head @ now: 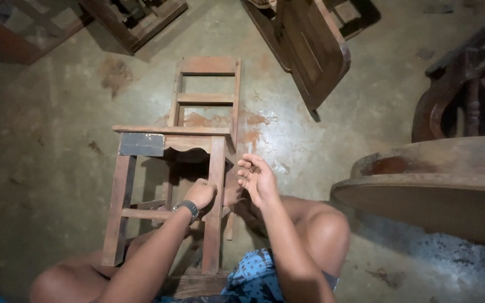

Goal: The person sands a wooden stool by hand using a piece of sandpaper.

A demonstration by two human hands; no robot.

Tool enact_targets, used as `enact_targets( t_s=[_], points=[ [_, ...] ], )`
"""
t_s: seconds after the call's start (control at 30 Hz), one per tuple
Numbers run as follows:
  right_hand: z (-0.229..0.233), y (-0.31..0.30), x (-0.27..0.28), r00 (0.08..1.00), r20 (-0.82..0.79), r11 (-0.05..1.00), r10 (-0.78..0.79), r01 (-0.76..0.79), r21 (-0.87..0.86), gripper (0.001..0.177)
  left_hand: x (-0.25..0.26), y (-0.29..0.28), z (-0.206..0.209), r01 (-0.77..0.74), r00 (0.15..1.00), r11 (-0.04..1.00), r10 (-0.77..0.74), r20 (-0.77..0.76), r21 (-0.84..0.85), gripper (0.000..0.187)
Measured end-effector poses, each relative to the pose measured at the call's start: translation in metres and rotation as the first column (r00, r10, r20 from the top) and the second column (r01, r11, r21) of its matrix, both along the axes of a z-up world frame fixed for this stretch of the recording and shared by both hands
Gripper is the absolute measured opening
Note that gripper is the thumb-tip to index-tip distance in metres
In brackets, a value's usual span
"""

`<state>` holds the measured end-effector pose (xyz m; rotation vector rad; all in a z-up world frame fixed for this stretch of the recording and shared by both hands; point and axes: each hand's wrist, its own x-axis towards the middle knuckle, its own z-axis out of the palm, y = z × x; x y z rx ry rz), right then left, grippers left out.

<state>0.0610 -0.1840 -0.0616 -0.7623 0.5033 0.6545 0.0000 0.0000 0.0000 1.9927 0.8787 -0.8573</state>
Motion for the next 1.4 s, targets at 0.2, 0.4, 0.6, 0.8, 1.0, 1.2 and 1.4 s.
enact_targets(
  t_s=[0.2, 0.4, 0.6, 0.8, 1.0, 1.2, 1.4],
  points=[
    [0.000, 0.001, -0.001, 1.000, -0.005, 1.000, 0.002, -0.002, 0.004, 0.027, 0.000, -0.001, 0.000, 0.009, 1.000, 1.000, -0.008, -0.011, 0.013, 0.054],
    [-0.001, 0.000, -0.001, 1.000, -0.002, 1.000, 0.002, -0.002, -0.001, 0.027, 0.001, -0.005, 0.011, 0.002, 1.000, 1.000, -0.002, -0.014, 0.014, 0.053],
    [0.003, 0.001, -0.001, 1.000, -0.003, 1.000, 0.001, -0.001, -0.007, 0.028, 0.001, -0.004, 0.011, 0.017, 0.999, 1.000, -0.016, -0.031, 0.015, 0.056],
    [0.004, 0.001, -0.001, 1.000, 0.000, 1.000, 0.000, 0.000, -0.015, 0.028, 0.000, -0.003, 0.003, 0.004, 1.000, 1.000, -0.004, -0.019, 0.006, 0.055],
    [0.000, 0.001, 0.000, 1.000, -0.004, 1.000, -0.009, 0.009, 0.000, 0.028, 0.000, -0.004, 0.006, 0.022, 1.000, 1.000, -0.022, -0.010, -0.010, 0.055],
    [-0.007, -0.005, 0.001, 0.999, -0.027, 1.000, -0.030, 0.030, 0.004, 0.028, 0.026, 0.029, -0.061, -0.129, 0.982, 0.991, 0.134, 0.134, -0.047, 0.061],
    [-0.019, -0.005, 0.003, 1.000, -0.030, 1.000, 0.004, -0.003, 0.012, 0.029, -0.010, 0.006, -0.045, 0.121, 0.989, 0.991, -0.125, 0.078, 0.055, 0.052]
  ],
)
